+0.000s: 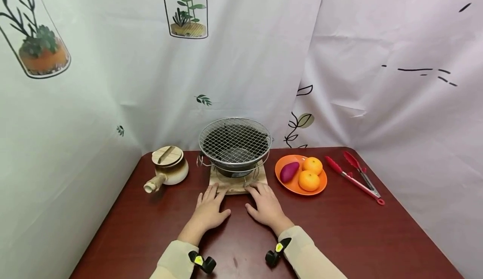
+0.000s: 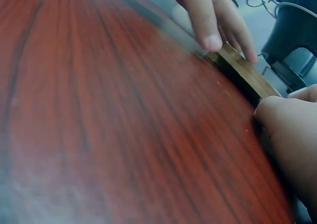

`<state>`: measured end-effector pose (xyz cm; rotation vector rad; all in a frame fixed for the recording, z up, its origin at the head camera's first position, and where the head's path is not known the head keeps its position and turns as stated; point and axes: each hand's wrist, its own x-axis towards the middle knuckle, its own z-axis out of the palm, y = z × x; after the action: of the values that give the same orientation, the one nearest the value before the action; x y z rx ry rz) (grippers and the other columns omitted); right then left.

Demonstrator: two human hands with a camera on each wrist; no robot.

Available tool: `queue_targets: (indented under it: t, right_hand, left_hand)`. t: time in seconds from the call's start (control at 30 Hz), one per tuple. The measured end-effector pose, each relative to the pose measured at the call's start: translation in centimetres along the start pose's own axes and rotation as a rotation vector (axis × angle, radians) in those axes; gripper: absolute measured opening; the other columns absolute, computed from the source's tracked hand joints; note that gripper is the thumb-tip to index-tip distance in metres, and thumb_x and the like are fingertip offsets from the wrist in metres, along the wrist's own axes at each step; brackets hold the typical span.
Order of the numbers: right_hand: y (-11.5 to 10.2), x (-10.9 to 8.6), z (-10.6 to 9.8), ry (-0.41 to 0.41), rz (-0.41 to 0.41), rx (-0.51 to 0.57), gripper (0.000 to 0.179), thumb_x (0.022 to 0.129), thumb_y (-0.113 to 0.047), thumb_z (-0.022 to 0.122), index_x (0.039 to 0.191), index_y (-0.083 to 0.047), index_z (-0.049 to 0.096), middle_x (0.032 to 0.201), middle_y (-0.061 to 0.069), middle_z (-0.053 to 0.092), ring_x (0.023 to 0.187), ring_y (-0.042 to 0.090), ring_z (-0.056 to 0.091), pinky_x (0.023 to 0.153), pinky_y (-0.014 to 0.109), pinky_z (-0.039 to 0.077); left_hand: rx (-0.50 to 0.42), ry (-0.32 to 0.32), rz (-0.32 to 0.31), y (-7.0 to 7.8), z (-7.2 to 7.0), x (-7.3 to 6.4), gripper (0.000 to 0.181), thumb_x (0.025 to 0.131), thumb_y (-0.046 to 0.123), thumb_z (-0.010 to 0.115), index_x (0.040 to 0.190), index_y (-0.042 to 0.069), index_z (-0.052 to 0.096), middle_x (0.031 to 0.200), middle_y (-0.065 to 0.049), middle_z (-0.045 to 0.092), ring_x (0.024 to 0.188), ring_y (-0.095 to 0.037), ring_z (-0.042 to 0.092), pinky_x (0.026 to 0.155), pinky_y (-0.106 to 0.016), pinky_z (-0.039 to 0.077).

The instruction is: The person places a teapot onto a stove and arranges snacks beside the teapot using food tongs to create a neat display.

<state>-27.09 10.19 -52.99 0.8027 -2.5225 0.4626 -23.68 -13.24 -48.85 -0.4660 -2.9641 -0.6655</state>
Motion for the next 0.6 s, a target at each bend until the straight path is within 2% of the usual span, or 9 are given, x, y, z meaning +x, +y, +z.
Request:
queue_targets:
  t: [0.1,0.23,0.33,0.43,0.6]
  right_hand:
    - [0.1,-0.1,0.1,-0.004,0.005,0.017,0.050,0.087,-0.032,0.071,0.134,-0.016,0.063,0.131,0.007,0.056,0.125,0.029,0.050,0.109,0.048,0.039]
    - [0.3,-0.1,0.2,-0.022,0.000,0.026,0.051,0.088,-0.031,0.070,0.136,-0.016,0.062,0.132,0.007,0.055,0.126,0.029,0.049,0.111,0.047,0.038]
    - [0.4,0.0,0.3,-0.014,-0.003,0.032,0.050,0.088,-0.031,0.070,0.135,-0.017,0.062,0.132,0.006,0.055,0.126,0.028,0.049,0.110,0.047,0.038]
    - [0.5,0.0,0.4,0.001,0.003,0.038,0.049,0.087,-0.030,0.071,0.134,-0.018,0.063,0.132,0.006,0.055,0.126,0.028,0.049,0.110,0.048,0.039]
    - [0.5,-0.1,0.3,0.004,0.015,0.054,0.049,0.086,-0.028,0.072,0.133,-0.018,0.063,0.132,0.006,0.055,0.127,0.028,0.049,0.110,0.049,0.038]
  left_hand:
    - [-0.054,0.088,0.018,-0.8,-0.8,0.3,0.061,0.087,0.024,0.073,0.143,0.006,0.054,0.142,-0.025,0.049,0.135,-0.045,0.043,0.108,-0.064,0.034]
    - [-0.113,0.200,-0.028,-2.1,-2.1,0.6,0.052,0.089,0.021,0.071,0.136,0.004,0.057,0.124,-0.022,0.059,0.118,-0.043,0.053,0.098,-0.057,0.045]
    - [-0.150,0.262,-0.060,-3.2,-3.5,0.7,0.046,0.091,0.020,0.070,0.134,0.006,0.059,0.117,-0.018,0.061,0.109,-0.038,0.058,0.091,-0.053,0.049]
    - [-0.175,0.316,-0.062,-4.0,-5.0,0.6,0.042,0.092,0.018,0.069,0.131,0.008,0.061,0.114,-0.016,0.061,0.103,-0.033,0.061,0.086,-0.051,0.051]
    - [-0.160,0.424,-0.066,-5.2,-7.1,0.2,0.034,0.093,0.015,0.068,0.126,0.006,0.064,0.115,-0.017,0.060,0.104,-0.034,0.060,0.085,-0.052,0.049]
